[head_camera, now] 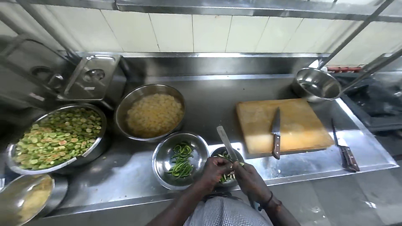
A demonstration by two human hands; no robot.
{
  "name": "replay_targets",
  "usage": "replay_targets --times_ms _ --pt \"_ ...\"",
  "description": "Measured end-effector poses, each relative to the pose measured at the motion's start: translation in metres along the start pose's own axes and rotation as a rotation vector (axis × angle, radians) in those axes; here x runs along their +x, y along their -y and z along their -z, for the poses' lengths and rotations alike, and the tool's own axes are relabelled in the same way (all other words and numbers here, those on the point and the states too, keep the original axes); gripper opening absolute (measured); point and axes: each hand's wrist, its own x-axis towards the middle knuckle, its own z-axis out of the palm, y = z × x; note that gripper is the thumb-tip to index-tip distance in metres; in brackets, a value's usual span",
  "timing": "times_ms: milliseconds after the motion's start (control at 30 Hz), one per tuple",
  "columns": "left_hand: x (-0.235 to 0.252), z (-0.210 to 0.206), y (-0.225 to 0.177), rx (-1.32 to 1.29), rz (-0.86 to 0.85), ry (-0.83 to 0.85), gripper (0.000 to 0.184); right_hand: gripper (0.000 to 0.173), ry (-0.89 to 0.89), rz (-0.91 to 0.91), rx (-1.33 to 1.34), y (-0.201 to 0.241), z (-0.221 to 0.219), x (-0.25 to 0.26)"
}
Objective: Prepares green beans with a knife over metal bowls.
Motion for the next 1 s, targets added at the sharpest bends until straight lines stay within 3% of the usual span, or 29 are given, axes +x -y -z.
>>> replay_targets --times_ms 167,267,400,533,733,833,933,1000 --pt "0.004 0.005 0.009 0.307 -0.275 0.053 0.011 0.049 0.220 -0.263 0.290 0.006 0.012 -0.001" --pt "0.009 0.013 0.017 0.517 -0.370 -0.017 0.015 0.057 0.318 -0.343 0.364 0.004 0.016 -0.003" --pt "0.012 0.030 0.017 0.915 -0.357 0.013 0.023 0.063 0.366 -0.373 0.316 0.003 0.015 -0.006" --pt "0.009 0.030 0.009 1.258 -0.231 0.083 0.031 0.069 0.309 -0.383 0.260 0.001 0.011 -0.003" --pt "0.008 0.064 0.007 1.013 -0.200 -0.222 0.014 0.062 0.045 -0.317 0.213 0.003 0.015 -0.005" --pt "0.002 0.085 0.000 0.938 -0.076 -0.310 0.013 0.063 -0.039 -0.295 0.246 0.002 0.023 -0.005" --pt "-0.002 0.085 -0.005 0.861 -0.095 -0.325 0.009 0.062 -0.066 -0.280 0.260 0.004 0.027 -0.005" --pt "-0.002 0.075 -0.002 0.870 -0.188 -0.224 0.012 0.061 -0.061 -0.276 0.256 0.004 0.026 -0.004"
